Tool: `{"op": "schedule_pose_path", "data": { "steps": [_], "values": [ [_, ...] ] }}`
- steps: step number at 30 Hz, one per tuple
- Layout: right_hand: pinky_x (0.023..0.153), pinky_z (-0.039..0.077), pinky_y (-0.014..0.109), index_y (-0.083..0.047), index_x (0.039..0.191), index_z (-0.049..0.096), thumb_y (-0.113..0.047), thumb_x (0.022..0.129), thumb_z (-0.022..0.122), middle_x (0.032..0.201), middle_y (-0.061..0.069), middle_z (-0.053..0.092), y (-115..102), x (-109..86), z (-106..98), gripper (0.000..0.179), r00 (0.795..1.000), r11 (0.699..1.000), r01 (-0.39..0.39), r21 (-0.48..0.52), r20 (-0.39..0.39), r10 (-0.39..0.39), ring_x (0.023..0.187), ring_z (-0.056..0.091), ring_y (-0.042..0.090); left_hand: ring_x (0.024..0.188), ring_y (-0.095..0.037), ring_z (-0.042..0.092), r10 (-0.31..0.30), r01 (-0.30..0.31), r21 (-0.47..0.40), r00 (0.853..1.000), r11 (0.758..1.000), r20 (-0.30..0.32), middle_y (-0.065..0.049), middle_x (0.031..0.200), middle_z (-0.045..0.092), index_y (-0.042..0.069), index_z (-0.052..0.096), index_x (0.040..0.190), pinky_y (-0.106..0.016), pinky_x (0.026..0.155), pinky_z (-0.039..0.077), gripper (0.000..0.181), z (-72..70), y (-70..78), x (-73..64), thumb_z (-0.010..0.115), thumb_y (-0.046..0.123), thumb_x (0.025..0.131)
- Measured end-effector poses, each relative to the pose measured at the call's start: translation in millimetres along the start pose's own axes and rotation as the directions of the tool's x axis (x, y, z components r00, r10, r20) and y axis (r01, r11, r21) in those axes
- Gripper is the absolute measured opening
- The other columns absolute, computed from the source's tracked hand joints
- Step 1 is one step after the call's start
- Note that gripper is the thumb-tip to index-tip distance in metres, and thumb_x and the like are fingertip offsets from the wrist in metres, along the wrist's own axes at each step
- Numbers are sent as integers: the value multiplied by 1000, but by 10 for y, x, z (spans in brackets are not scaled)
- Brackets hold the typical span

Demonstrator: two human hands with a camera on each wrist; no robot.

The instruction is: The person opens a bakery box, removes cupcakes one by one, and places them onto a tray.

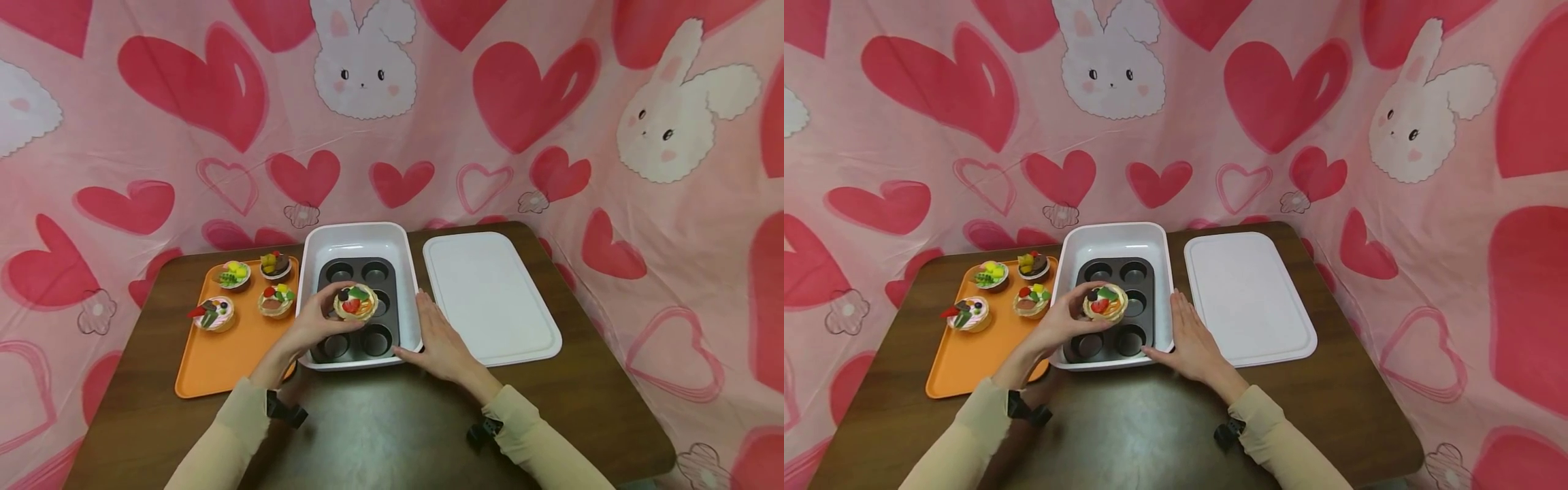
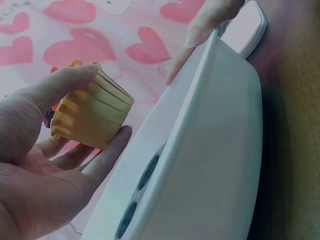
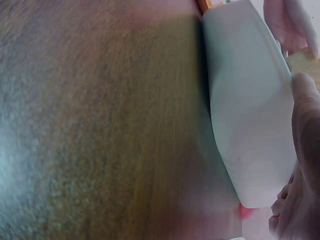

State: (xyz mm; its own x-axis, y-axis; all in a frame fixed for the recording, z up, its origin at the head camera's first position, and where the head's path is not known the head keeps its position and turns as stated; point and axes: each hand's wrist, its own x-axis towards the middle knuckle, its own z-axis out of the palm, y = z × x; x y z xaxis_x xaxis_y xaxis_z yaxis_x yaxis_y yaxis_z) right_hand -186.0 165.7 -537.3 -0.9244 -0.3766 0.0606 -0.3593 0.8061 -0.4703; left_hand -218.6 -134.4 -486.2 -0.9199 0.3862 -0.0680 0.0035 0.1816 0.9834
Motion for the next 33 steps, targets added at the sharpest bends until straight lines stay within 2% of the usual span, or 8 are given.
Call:
{"op": "schedule_pose_path", "data": {
  "steps": [3, 7, 12, 19, 26, 28, 31, 33],
  "values": [
    [139, 21, 58, 0, 175, 2, -66, 95, 74, 186, 20, 7, 1, 5, -4, 126, 1000, 1000, -1, -5, 4, 1, 173, 13, 39, 140, -36, 58, 2, -2, 17, 1000, 1000, -17, -18, 154, 60, 15, 52, 158, -44, 120, 53, 76, -24, -15, -38, 88, 10, 92],
    [139, 22, 57, 0, 175, 3, -66, 95, 73, 186, 21, 9, 2, 7, -2, 126, 1000, 1000, 2, -11, 0, -2, 173, 14, 38, 146, -39, 56, -1, 2, 28, 999, 1000, -39, -19, 155, 59, 12, 52, 159, -62, 130, 41, 76, -43, -45, -93, 88, 12, 92],
    [138, 24, 59, 0, 175, 5, -67, 94, 73, 185, 22, 12, 2, 1, -1, 126, 1000, 1000, 5, -6, -13, -5, 173, 17, 40, 149, -42, 54, -15, 18, 49, 998, 999, -66, -20, 158, 58, 12, 50, 160, -67, 131, 36, 77, -66, -64, -166, 88, 13, 93],
    [139, 23, 58, 1, 175, 4, -65, 94, 74, 185, 22, 10, 4, 2, -3, 126, 1000, 1000, 6, 2, -12, -6, 173, 15, 39, 148, -40, 52, -54, 59, 46, 993, 997, -109, -20, 162, 55, 13, 48, 163, -65, 131, 37, 78, -127, -11, -266, 86, 13, 94],
    [140, 21, 57, -1, 176, 1, -67, 95, 72, 186, 19, 8, 12, 6, -4, 126, 1000, 1000, -4, 2, 2, 4, 174, 13, 37, 150, -39, 50, -65, 68, 12, 986, 998, -154, -20, 163, 54, 12, 46, 164, -63, 135, 31, 78, -194, 35, -343, 85, 14, 96],
    [140, 21, 57, -1, 176, 1, -67, 95, 72, 186, 20, 8, 17, 7, 2, 126, 1000, 1000, -5, 1, -1, 5, 174, 13, 38, 151, -38, 50, -72, 74, 10, 984, 997, -160, -19, 163, 53, 12, 45, 164, -56, 134, 37, 79, -223, 49, -371, 85, 14, 97],
    [140, 22, 58, -1, 176, 1, -67, 95, 72, 186, 19, 8, 22, 7, 15, 126, 1000, 1000, -6, 0, -2, 6, 174, 14, 38, 151, -36, 50, -86, 91, 18, 981, 996, -172, -18, 163, 52, 14, 42, 166, -35, 125, 46, 80, -278, 51, -423, 83, 15, 98],
    [140, 22, 58, -2, 176, 1, -67, 95, 72, 186, 19, 8, 18, 4, 23, 126, 1000, 1000, -9, 1, 1, 9, 174, 14, 37, 151, -37, 51, -99, 105, 26, 978, 994, -186, -18, 163, 52, 14, 41, 167, -33, 124, 46, 80, -315, 43, -460, 82, 16, 99]
  ]
}}
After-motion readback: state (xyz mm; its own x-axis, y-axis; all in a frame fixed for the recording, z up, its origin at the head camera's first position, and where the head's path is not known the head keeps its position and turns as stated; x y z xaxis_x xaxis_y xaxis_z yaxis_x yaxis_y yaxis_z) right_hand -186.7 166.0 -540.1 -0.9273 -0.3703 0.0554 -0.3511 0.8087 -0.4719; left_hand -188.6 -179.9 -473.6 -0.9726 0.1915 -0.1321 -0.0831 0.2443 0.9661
